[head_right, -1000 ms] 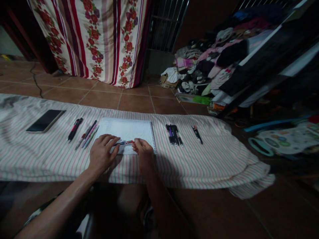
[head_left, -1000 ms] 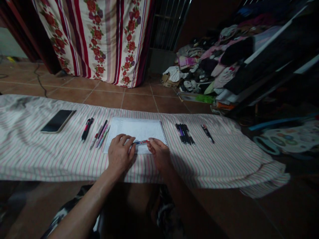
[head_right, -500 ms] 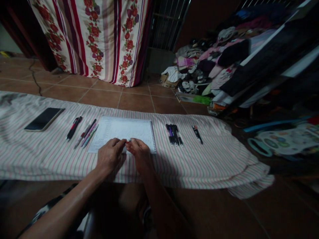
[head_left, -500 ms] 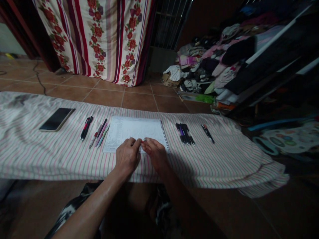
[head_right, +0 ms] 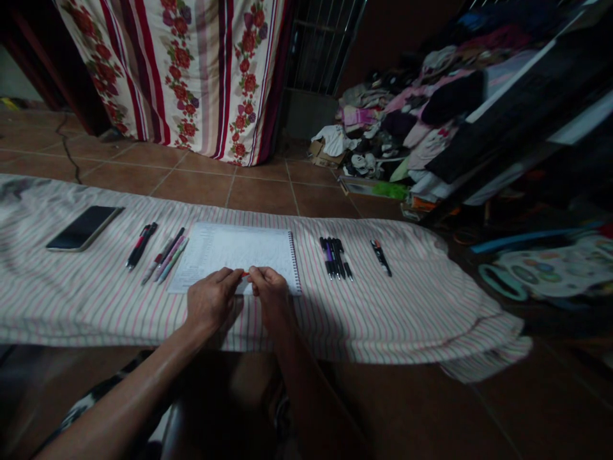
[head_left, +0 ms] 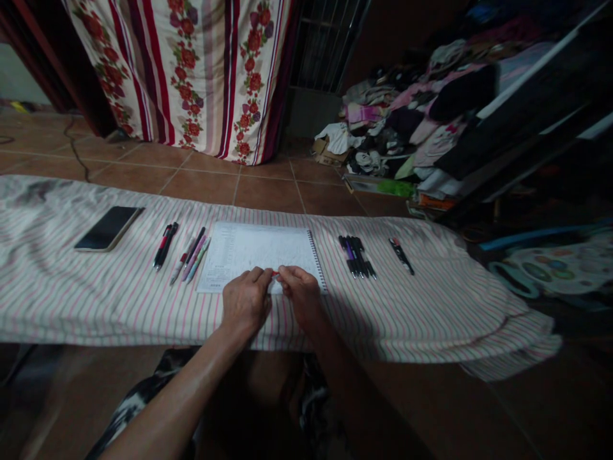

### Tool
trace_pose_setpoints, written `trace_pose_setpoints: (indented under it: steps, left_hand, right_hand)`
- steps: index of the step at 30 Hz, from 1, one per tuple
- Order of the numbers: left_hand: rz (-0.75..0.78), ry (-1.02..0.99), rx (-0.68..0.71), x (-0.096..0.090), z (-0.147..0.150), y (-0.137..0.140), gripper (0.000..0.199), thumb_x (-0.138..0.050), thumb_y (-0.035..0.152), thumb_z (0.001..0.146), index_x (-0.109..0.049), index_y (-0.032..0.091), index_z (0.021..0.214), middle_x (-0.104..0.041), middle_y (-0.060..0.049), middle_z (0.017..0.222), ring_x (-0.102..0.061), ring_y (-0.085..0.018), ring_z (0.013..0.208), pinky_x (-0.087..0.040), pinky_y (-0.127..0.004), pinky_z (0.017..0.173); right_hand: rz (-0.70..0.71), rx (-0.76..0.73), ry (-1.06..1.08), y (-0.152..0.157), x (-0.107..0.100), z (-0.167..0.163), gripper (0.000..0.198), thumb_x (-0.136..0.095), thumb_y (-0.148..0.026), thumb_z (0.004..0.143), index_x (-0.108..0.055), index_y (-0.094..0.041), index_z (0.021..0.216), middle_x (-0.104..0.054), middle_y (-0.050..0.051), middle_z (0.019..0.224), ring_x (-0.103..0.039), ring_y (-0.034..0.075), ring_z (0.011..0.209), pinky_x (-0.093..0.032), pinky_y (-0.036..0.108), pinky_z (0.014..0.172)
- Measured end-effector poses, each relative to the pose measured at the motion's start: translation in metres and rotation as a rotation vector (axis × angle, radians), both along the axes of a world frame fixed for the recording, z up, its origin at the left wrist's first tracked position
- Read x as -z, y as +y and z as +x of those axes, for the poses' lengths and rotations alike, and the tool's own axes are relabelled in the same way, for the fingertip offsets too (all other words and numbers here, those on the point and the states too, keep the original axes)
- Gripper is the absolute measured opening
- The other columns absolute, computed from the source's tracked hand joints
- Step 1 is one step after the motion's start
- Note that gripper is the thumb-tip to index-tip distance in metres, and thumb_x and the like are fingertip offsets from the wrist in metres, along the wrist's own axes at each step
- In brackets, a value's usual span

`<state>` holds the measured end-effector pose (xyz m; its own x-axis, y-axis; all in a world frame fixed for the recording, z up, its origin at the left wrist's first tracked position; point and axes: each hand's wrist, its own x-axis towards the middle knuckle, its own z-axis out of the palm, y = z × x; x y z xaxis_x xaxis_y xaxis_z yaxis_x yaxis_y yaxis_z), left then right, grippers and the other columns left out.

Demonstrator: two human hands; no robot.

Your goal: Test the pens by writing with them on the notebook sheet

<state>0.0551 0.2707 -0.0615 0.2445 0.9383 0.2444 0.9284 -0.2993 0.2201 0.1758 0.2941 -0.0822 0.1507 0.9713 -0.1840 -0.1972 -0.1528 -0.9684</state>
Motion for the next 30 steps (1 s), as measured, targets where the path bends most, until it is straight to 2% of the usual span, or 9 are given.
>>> trace_pose_setpoints:
  steps: [6, 15, 22, 27, 30]
  left_hand:
    - [-0.068, 0.017, -0.067, -0.007, 0.005, -0.001, 0.029, -0.041, 0.019, 0.080, -0.054, 0.025, 0.105, -0.058, -0.003, 0.086, -0.056, -0.019, 0.080, -0.038, -0.028, 0.063]
    - [-0.091, 0.012, -0.116, -0.011, 0.002, 0.000, 0.029, -0.041, 0.020, 0.080, -0.054, 0.027, 0.105, -0.059, -0.002, 0.085, -0.057, -0.018, 0.076, -0.036, -0.028, 0.059]
    - [-0.068, 0.009, -0.070, -0.009, 0.004, -0.002, 0.026, -0.042, 0.020, 0.080, -0.056, 0.025, 0.101, -0.060, -0.002, 0.083, -0.058, -0.019, 0.075, -0.035, -0.027, 0.057]
    - [-0.125, -0.008, -0.097, -0.010, 0.005, 0.000, 0.027, -0.033, 0.026, 0.087, -0.056, 0.026, 0.101, -0.061, -0.002, 0.084, -0.059, -0.017, 0.069, -0.033, -0.027, 0.053]
    - [-0.130, -0.017, -0.108, -0.011, 0.005, 0.001, 0.030, -0.030, 0.029, 0.089, -0.056, 0.026, 0.103, -0.062, -0.002, 0.085, -0.059, -0.016, 0.070, -0.032, -0.026, 0.053]
  right_hand:
    - [0.003, 0.025, 0.003, 0.001, -0.003, -0.005, 0.022, -0.064, -0.037, 0.064, -0.057, -0.016, 0.067, -0.047, -0.005, 0.053, -0.035, 0.007, 0.047, -0.026, 0.023, 0.047]
    - [0.045, -0.083, 0.112, 0.001, -0.002, -0.006, 0.026, -0.059, -0.041, 0.069, -0.061, -0.017, 0.079, -0.057, 0.000, 0.067, -0.044, 0.009, 0.055, -0.034, 0.023, 0.052]
    - [0.018, -0.032, 0.016, 0.004, 0.003, -0.001, 0.024, -0.063, -0.040, 0.067, -0.059, -0.016, 0.066, -0.052, -0.003, 0.056, -0.035, 0.006, 0.046, -0.025, 0.022, 0.046]
    - [0.004, -0.039, 0.014, 0.002, -0.005, 0.001, 0.024, -0.064, -0.039, 0.065, -0.063, -0.017, 0.075, -0.053, -0.004, 0.059, -0.035, 0.007, 0.047, -0.024, 0.023, 0.045]
    - [0.027, -0.103, 0.032, 0.000, -0.010, 0.002, 0.025, -0.062, -0.039, 0.067, -0.064, -0.018, 0.081, -0.047, -0.005, 0.055, -0.033, 0.007, 0.047, -0.023, 0.022, 0.045]
